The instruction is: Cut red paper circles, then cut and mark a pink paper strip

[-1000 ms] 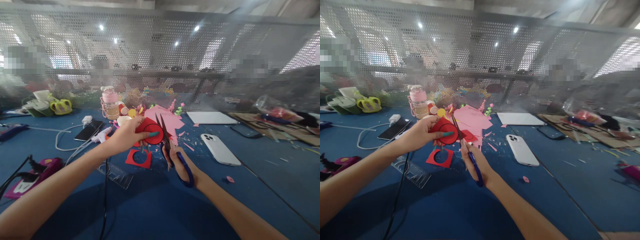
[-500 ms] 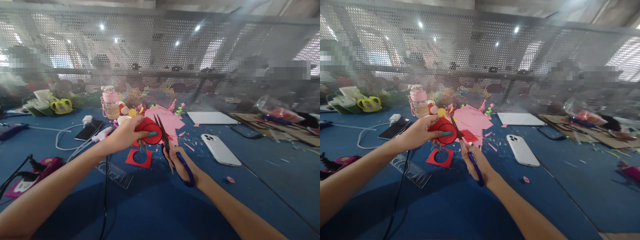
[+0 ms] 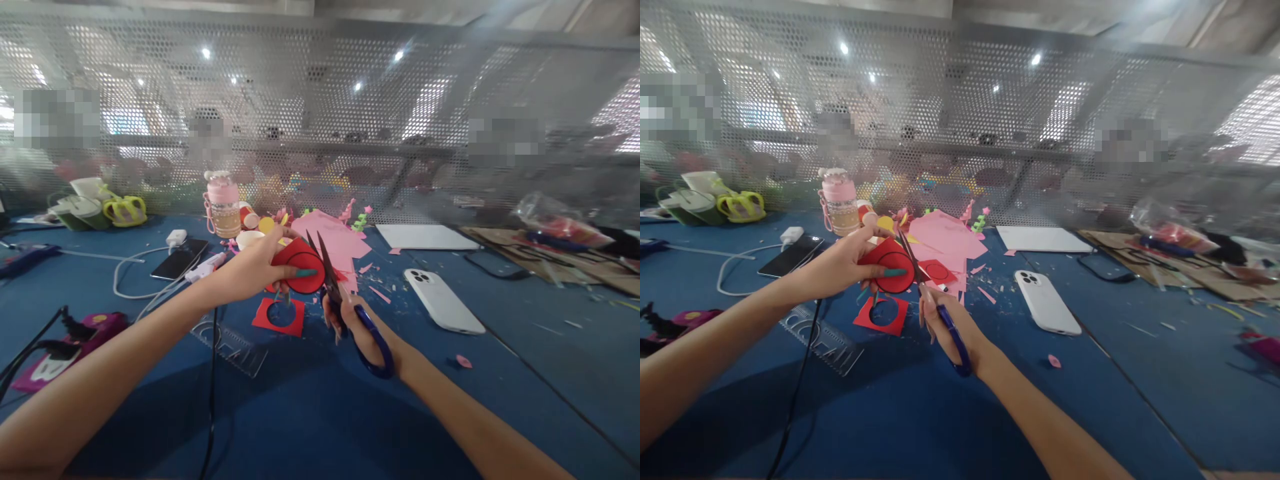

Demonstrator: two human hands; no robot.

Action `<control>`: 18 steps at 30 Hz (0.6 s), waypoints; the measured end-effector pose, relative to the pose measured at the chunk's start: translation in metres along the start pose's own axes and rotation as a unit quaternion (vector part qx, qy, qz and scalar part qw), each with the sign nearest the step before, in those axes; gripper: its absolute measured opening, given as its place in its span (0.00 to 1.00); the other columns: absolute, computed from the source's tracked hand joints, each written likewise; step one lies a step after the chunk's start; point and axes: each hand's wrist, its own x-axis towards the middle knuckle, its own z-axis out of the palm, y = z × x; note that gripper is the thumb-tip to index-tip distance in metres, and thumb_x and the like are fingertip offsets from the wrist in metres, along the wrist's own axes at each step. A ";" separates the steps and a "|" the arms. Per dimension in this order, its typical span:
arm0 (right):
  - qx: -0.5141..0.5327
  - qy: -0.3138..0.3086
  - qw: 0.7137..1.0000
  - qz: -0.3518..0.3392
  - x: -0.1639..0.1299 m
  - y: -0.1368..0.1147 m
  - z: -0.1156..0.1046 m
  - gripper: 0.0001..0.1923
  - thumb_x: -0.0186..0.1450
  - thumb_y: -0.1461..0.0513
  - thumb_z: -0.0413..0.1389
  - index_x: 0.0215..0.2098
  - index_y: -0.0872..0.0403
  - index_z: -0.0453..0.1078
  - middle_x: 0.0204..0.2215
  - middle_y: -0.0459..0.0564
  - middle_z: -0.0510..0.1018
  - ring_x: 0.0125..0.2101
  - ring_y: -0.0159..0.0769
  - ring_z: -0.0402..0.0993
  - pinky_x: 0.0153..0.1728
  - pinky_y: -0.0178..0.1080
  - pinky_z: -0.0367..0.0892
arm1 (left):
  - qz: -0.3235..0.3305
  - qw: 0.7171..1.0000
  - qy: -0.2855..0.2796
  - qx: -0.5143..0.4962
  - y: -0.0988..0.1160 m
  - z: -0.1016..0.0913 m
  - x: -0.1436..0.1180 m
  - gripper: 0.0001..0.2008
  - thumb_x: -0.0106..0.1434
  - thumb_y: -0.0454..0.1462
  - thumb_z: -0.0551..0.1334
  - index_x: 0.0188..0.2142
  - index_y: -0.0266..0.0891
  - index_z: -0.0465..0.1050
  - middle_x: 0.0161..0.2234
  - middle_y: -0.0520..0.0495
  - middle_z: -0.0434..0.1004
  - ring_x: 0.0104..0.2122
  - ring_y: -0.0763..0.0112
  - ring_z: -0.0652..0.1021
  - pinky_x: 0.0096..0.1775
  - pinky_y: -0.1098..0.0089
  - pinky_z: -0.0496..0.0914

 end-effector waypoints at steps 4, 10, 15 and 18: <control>0.013 -0.006 1.000 -0.023 0.000 0.004 0.000 0.30 0.61 0.36 0.39 0.26 0.52 0.60 0.19 0.43 0.63 0.19 0.30 0.62 0.22 0.36 0.63 | -0.005 1.000 -0.006 -0.016 0.001 0.001 0.000 0.18 0.57 0.35 0.63 0.42 0.40 0.55 0.28 0.52 0.74 0.19 0.74 0.74 0.20 0.74 0.67; 0.034 -0.008 0.999 -0.024 0.001 0.006 0.002 0.30 0.60 0.36 0.40 0.28 0.52 0.59 0.21 0.43 0.64 0.20 0.30 0.62 0.22 0.36 0.62 | 0.017 1.000 -0.003 0.008 -0.003 -0.001 0.000 0.17 0.58 0.35 0.63 0.41 0.41 0.55 0.28 0.53 0.75 0.20 0.74 0.75 0.21 0.73 0.67; 0.029 -0.009 0.999 -0.022 0.002 0.005 0.001 0.30 0.60 0.35 0.39 0.27 0.52 0.59 0.21 0.43 0.63 0.19 0.30 0.60 0.21 0.36 0.61 | 0.007 1.000 -0.004 0.010 -0.001 -0.001 0.000 0.17 0.57 0.35 0.64 0.40 0.41 0.56 0.27 0.54 0.74 0.20 0.75 0.74 0.20 0.74 0.66; 0.039 -0.012 0.999 -0.025 0.002 0.005 0.001 0.30 0.60 0.35 0.40 0.27 0.52 0.59 0.20 0.43 0.63 0.19 0.29 0.59 0.20 0.35 0.61 | 0.018 1.000 0.010 0.008 -0.002 -0.001 0.000 0.16 0.56 0.35 0.65 0.40 0.40 0.58 0.27 0.53 0.75 0.20 0.74 0.75 0.21 0.74 0.66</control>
